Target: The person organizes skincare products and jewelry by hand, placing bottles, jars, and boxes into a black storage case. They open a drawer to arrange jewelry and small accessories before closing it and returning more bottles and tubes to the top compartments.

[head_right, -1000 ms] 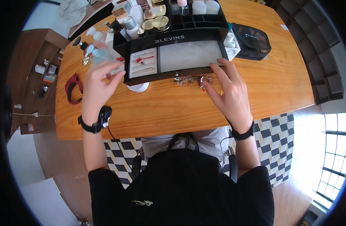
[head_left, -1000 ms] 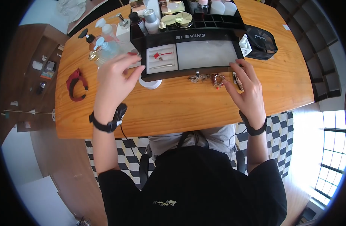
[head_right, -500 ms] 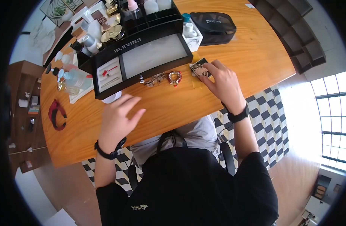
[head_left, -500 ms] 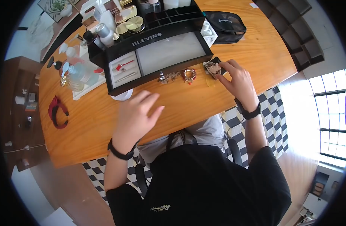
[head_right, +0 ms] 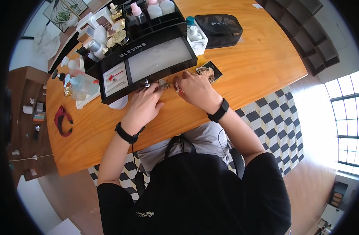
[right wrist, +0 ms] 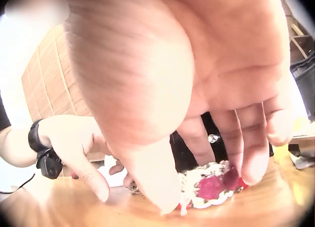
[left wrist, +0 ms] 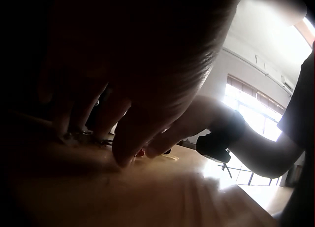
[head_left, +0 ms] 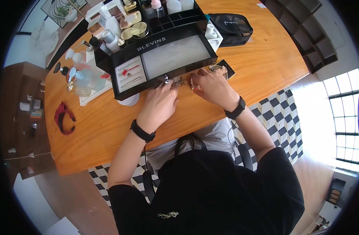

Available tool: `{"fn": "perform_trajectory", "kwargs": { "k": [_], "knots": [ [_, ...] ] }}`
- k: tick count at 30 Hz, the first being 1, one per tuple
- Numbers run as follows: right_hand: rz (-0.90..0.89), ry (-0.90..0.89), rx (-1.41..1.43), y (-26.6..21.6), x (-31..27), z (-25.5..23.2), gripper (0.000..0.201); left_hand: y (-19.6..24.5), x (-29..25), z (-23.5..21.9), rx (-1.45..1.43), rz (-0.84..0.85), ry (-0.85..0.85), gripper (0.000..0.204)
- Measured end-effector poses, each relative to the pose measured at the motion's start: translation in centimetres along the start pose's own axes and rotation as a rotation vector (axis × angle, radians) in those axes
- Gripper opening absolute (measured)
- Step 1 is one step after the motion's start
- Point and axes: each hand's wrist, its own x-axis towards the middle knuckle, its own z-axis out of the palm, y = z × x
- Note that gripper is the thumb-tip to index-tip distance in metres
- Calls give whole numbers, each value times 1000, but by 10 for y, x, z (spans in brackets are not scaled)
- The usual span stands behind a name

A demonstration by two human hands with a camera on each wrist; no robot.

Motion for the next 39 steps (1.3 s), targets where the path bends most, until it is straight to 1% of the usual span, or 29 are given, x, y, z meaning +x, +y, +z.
{"fn": "perform_trajectory", "kwargs": {
  "k": [1, 3, 4, 6, 7, 9, 10, 12, 13, 15, 16, 17, 18, 19, 21, 22, 23, 24, 25, 27, 28, 30, 31, 33, 34, 35, 36, 37, 39],
  "knots": [
    [-10, -4, 0, -1, 0, -1, 37, -2, -3, -1, -2, -10, 4, 46],
    [-20, -67, 5, -8, -6, -8, 28, -5, -11, -2, -48, -24, -8, 33],
    [-26, -68, 4, -12, -8, -15, 28, -7, -14, -1, -48, -30, -4, 33],
    [-57, -145, 126, -23, -10, -34, 31, -10, -19, 1, -110, -42, 18, 29],
    [-57, -146, 125, -29, -10, -44, 31, -12, -21, 3, -111, -42, 19, 29],
    [-197, 5, 250, -45, -4, -66, 33, -15, -24, 6, -146, -83, 40, 28],
    [-195, 5, 251, -54, 3, -81, 33, -17, -25, 6, -147, -82, 38, 28],
    [-249, 188, 221, -68, 27, -104, 37, -19, -27, 7, -147, -64, 38, 32],
    [-248, 191, 223, -71, 41, -103, 37, -17, -28, 5, -145, -63, 36, 32],
    [-243, 320, 186, -73, 74, -103, 39, -10, -25, 2, -98, -67, -42, 35],
    [-244, 325, 184, -68, 89, -96, 39, -7, -25, 2, -94, -64, -39, 35],
    [-242, 307, 87, -61, 102, -83, 39, -4, -27, 3, -74, -44, -25, 36],
    [-240, 287, -8, -62, 109, -79, 39, -2, -28, 3, -55, -26, -11, 37],
    [-242, 290, -8, -61, 111, -78, 39, -1, -29, 2, -52, -26, -10, 37],
    [-129, 99, -51, -63, 114, -76, 38, 3, -30, 2, -27, -18, 13, 37],
    [-134, 97, -50, -62, 116, -74, 38, 3, -30, 2, -27, -23, 15, 37],
    [-88, 92, -66, -59, 118, -71, 38, 2, -30, 3, -27, -25, 26, 37],
    [-38, 88, -81, -58, 118, -71, 38, 1, -30, 3, -25, -23, 35, 36],
    [-35, 90, -81, -57, 115, -71, 38, -1, -30, 6, -24, -20, 34, 36],
    [-46, 102, -51, -54, 106, -74, 44, -5, -29, 10, -46, -2, 107, 35],
    [-43, 102, -54, -52, 102, -74, 44, -5, -28, 10, -48, 1, 107, 35],
    [-156, 363, 29, -51, 94, -74, 37, -6, -28, 9, -69, -19, 102, 29],
    [-158, 360, 29, -52, 88, -77, 37, -8, -27, 11, -72, -22, 102, 29],
    [-271, 442, 164, -56, 71, -90, 33, -13, -25, 15, -126, 25, 227, 20],
    [-217, 294, 255, -61, 55, -102, 29, -10, -25, 7, -127, 23, 228, 20],
    [-217, 293, 255, -60, 43, -107, 29, -6, -25, -2, -339, 30, 218, 18],
    [-241, 215, 300, -58, 32, -110, 29, 0, -26, -12, -553, 36, 207, 16],
    [-266, 138, 345, -56, 23, -112, 29, 5, -27, -20, -554, 35, 206, 16],
    [-254, 114, 347, -52, 9, -112, 28, 14, -30, -34, -881, 29, 230, 12]
  ]
}}
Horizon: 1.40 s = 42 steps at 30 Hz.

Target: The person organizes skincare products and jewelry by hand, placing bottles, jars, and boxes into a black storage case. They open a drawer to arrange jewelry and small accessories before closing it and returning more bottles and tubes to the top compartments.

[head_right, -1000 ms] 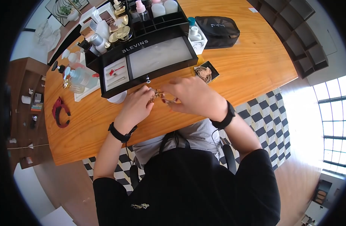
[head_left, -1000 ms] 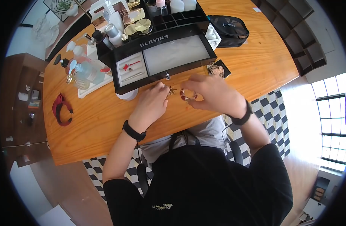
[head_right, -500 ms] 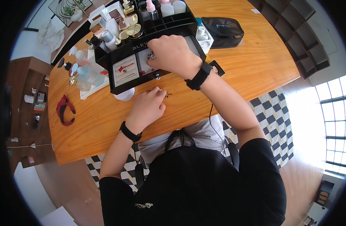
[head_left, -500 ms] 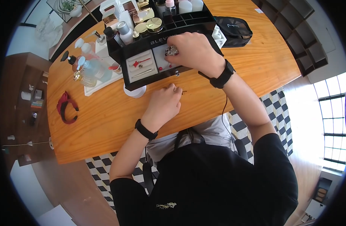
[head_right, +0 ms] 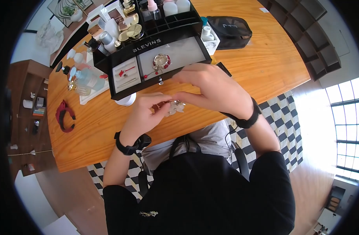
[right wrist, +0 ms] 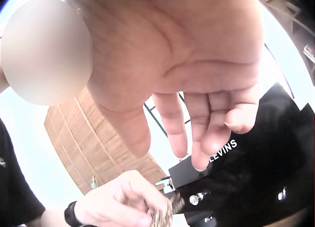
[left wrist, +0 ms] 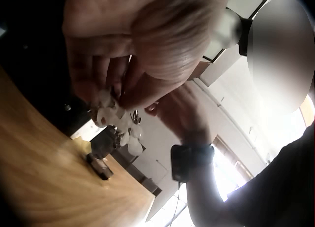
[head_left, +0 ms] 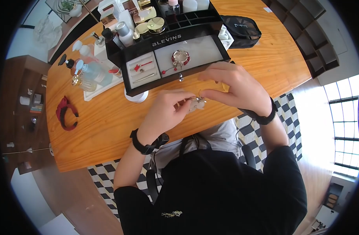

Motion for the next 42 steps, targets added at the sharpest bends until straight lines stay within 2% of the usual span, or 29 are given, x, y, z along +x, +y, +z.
{"fn": "perform_trajectory", "kwargs": {
  "k": [2, 6, 9, 10, 11, 12, 13, 15, 16, 18, 19, 20, 21, 22, 24, 26, 28, 30, 31, 33, 36, 38, 42],
  "knots": [
    [104, -54, 105, 1, -7, -4, 24, 10, 3, -3, 3, 39, 18, 14],
    [92, -63, 189, 8, -9, -4, 19, 23, 13, -2, -20, 139, 92, 15],
    [137, -92, 272, 7, -5, -9, 13, 28, 15, -8, 35, 106, 87, 26],
    [225, -31, 314, 8, -4, -12, 12, 31, 16, -10, 37, 106, 89, 26],
    [314, 29, 357, 11, -3, -15, 11, 33, 17, -13, 146, 226, 205, 32],
    [313, 28, 357, 19, -1, -16, 11, 36, 17, -16, 255, 345, 321, 39],
    [341, 149, 321, 33, 1, -18, 12, 37, 12, -26, 337, 333, 313, 49],
    [357, 354, 209, 46, 9, -19, 14, 39, -1, -38, 358, 273, 339, 48],
    [359, 359, 209, 53, 14, -16, 14, 40, -7, -43, 379, 217, 367, 48],
    [213, 409, -30, 65, 21, -7, 14, 36, -18, -54, 409, 183, 373, 45],
    [258, 380, -107, 66, 22, -3, 15, 32, -23, -60, 490, 167, 386, 43],
    [257, 382, -104, 67, 25, 1, 15, 29, -27, -64, 572, 149, 401, 40],
    [249, 399, -94, 68, 28, 6, 14, 27, -28, -67, 702, 216, 444, 36],
    [241, 414, -83, 70, 31, 10, 14, 23, -31, -70, 706, 213, 444, 36],
    [235, 427, -49, 72, 37, 17, 13, 13, -36, -77, 949, 139, 495, 37],
    [234, 442, -17, 72, 36, 19, 13, 8, -37, -78, 940, 87, 492, 39],
    [347, 362, -169, 70, 33, 16, 16, 4, -36, -80, 928, 39, 491, 40],
    [291, 394, -227, 75, 27, 15, 18, 0, -35, -82, 875, -73, 449, 45],
    [233, 424, -284, 77, 24, 13, 20, -4, -35, -82, 874, -71, 448, 45],
    [225, 441, -273, 75, 16, 5, 21, -12, -37, -82, 736, -53, 526, 45],
    [225, 464, -240, 73, -1, -5, 22, -16, -37, -83, 723, -68, 535, 45],
    [345, 485, -114, 67, -14, -10, 20, -18, -34, -83, 726, -67, 548, 47],
    [377, 507, -110, 75, -41, -15, 19, -25, -27, -87, 699, -105, 587, 57]
  ]
}}
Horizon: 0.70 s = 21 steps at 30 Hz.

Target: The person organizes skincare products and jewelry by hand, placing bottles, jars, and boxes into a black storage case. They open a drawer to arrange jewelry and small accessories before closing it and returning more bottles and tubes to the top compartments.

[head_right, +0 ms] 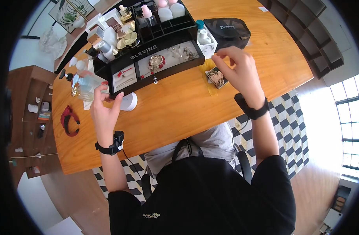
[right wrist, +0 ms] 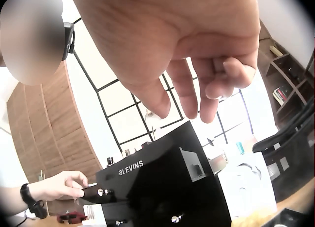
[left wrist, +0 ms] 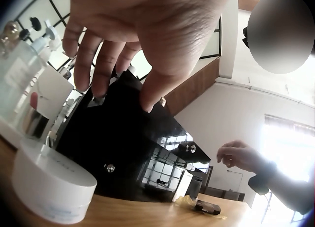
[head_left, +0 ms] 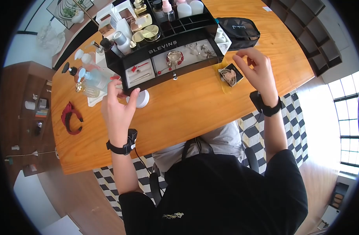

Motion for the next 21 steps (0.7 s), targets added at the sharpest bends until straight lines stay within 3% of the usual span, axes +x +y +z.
{"fn": "perform_trajectory", "kwargs": {
  "k": [4, 6, 10, 15, 19, 21],
  "knots": [
    [69, 7, -25, 8, -11, -12, 19, 0, 16, 3, 1, -119, -40, 70],
    [76, 17, -5, 14, -18, -15, 18, 0, 26, 8, 73, -159, 43, 74],
    [168, 25, -8, 16, -30, -23, 19, -23, 48, 19, 83, -155, 93, 83],
    [202, 4, 16, 17, -42, -16, 19, -26, 57, 17, 70, -182, 30, 91],
    [125, -60, 40, 10, -43, -1, 19, -29, 47, 21, 120, -194, 72, 76],
    [87, -147, 48, -4, -47, 9, 21, -28, 32, 13, 89, -286, -74, 69]
  ]
}}
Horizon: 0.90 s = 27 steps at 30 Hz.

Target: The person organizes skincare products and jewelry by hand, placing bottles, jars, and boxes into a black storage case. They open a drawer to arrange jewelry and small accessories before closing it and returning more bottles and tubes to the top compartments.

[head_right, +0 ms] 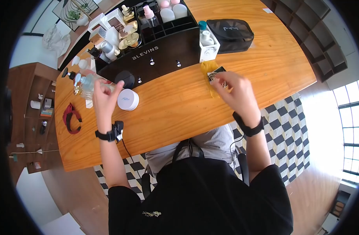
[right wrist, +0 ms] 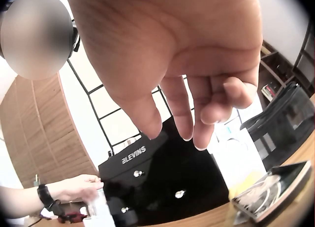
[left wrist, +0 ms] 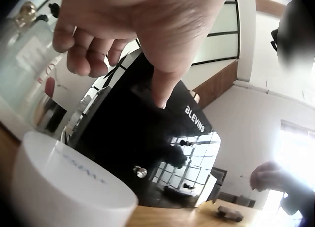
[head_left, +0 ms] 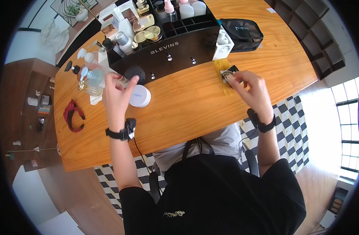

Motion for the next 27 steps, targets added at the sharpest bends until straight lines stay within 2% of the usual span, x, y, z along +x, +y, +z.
{"fn": "perform_trajectory", "kwargs": {
  "k": [1, 3, 4, 5, 6, 7, 9, 10, 11, 12, 14, 17, 21, 23, 27],
  "knots": [
    [-16, -45, 7, -5, -2, 6, 22, -3, -8, -1, 0, -1, 2, 69],
    [-37, -124, 27, -15, -4, 18, 24, -7, -28, -6, -34, 104, -94, 65],
    [-136, -159, -6, -20, -5, 27, 25, 0, -38, -12, -18, 52, -173, 64],
    [-237, -195, -39, -25, -5, 34, 25, -1, -42, -11, -14, 44, -169, 64],
    [-261, -277, -37, -28, -3, 41, 31, -5, -46, -8, -49, 170, -173, 68],
    [-267, -282, -32, -33, 0, 50, 31, -8, -50, -5, -83, 298, -177, 72],
    [-384, -340, -55, -44, 9, 71, 38, -11, -54, 2, -39, 292, -160, 74],
    [-377, -411, -66, -49, 16, 82, 45, -14, -53, 6, 24, 330, -147, 74],
    [-382, -409, -64, -56, 23, 93, 45, -17, -52, 11, 86, 370, -133, 74],
    [-402, -412, -83, -64, 31, 105, 46, -18, -50, 14, 89, 372, -127, 74],
    [-427, -413, -102, -74, 45, 129, 48, -21, -47, 19, 53, 264, -184, 69],
    [-404, -468, -152, -78, 61, 166, 50, -33, -44, 26, 12, 262, -182, 66],
    [-394, -410, -150, -74, 73, 200, 47, -29, -57, 5, -3, 252, -207, 65],
    [-376, -417, -163, -72, 75, 209, 43, -29, -63, -7, -121, 173, -187, 66],
    [-400, -341, -220, -73, 65, 214, 27, -22, -69, -41, -259, 163, -115, 65]
  ]
}}
